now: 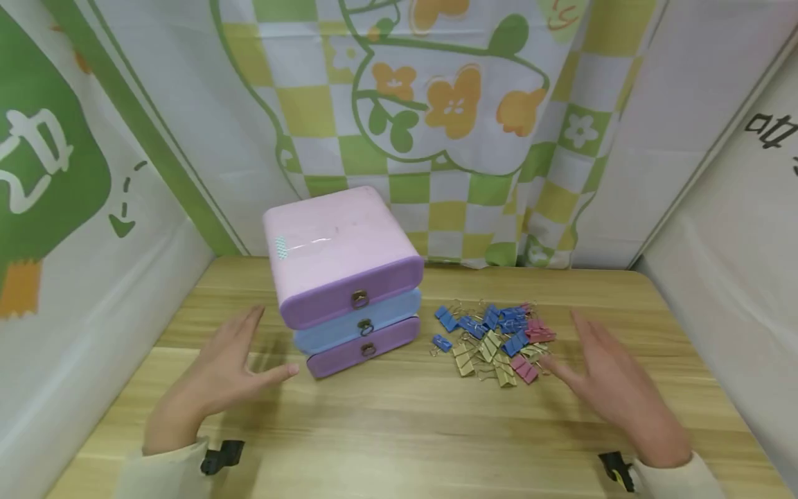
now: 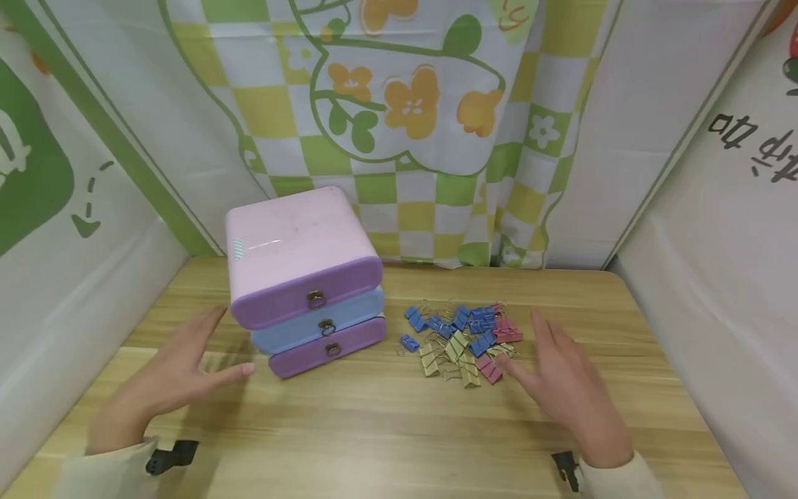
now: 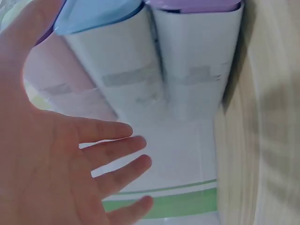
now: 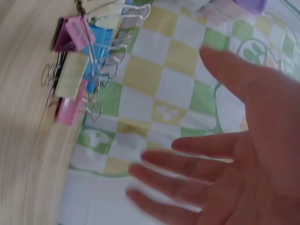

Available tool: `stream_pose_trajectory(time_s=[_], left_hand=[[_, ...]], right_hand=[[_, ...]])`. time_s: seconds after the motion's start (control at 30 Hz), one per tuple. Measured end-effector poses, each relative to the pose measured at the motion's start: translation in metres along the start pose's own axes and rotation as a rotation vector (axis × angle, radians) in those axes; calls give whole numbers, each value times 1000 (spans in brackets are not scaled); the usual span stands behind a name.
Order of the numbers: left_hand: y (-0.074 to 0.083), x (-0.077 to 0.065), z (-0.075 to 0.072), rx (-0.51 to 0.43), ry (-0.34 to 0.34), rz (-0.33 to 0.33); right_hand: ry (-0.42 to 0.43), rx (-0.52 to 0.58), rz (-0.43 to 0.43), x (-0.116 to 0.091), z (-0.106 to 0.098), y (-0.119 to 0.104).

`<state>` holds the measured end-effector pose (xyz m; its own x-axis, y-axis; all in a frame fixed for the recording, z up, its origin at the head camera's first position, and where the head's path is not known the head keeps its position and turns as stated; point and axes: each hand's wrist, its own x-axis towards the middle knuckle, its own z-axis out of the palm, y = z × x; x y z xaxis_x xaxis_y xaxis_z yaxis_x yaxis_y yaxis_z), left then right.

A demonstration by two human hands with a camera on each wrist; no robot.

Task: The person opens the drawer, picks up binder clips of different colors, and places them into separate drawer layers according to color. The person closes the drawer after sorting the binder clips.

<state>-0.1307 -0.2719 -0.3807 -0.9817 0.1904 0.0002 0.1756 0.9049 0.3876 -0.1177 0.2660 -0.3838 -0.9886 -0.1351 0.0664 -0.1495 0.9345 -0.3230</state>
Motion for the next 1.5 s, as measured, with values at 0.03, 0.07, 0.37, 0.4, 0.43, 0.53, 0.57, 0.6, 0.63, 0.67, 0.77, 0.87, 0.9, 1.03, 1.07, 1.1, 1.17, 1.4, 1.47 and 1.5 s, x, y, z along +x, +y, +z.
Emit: stream_pose_trajectory(time_s=[0.03,0.07,0.37,0.4,0.43,0.53,0.57,0.6,0.63,0.67,0.77,0.87,0.9,1.03,1.07,1.1,1.17,1.4,1.47,1.5], left_hand=[[-1,-1,-2,-25,-2,-3],[-1,-1,-4,-48,-5,-7],[3,1,-26,-212,118,29],[6,3,-28,-232,164,38],[8,5,-29,-247,221,51],[16,14,-26,-291,441,108],[18,19,-24,-316,518,132],[20,24,-21,-358,584,158],[23,30,-18,-415,640,188],[25,35,-16,-475,684,215],[32,50,-10,-658,736,263],[37,57,-8,-743,737,258],[37,59,-7,-748,739,253],[37,67,-7,-713,786,274],[37,70,-8,-699,802,295],[37,73,-9,-682,819,315],[38,78,-12,-645,841,368],[51,81,-26,-594,795,468],[53,81,-26,-618,775,496],[52,82,-25,-627,773,510]], right_hand=[[13,19,-9,1,0,-3],[24,39,-19,1,0,-7],[11,241,-170,16,13,-56],[9,277,-180,19,16,-62],[5,309,-187,22,18,-68],[6,422,-213,31,26,-86],[8,465,-218,34,28,-92],[8,509,-221,37,30,-98],[2,559,-217,40,32,-104],[-7,610,-209,43,34,-109],[-28,772,-177,52,39,-126],[-59,899,-147,61,46,-140],[-66,930,-145,63,48,-145],[-98,982,-152,69,54,-164],[-102,992,-159,70,55,-168],[-106,1001,-164,71,56,-172],[-112,1021,-166,73,56,-179],[-114,1097,-108,79,58,-200],[-109,1113,-103,81,59,-205],[-107,1119,-100,82,60,-207]])
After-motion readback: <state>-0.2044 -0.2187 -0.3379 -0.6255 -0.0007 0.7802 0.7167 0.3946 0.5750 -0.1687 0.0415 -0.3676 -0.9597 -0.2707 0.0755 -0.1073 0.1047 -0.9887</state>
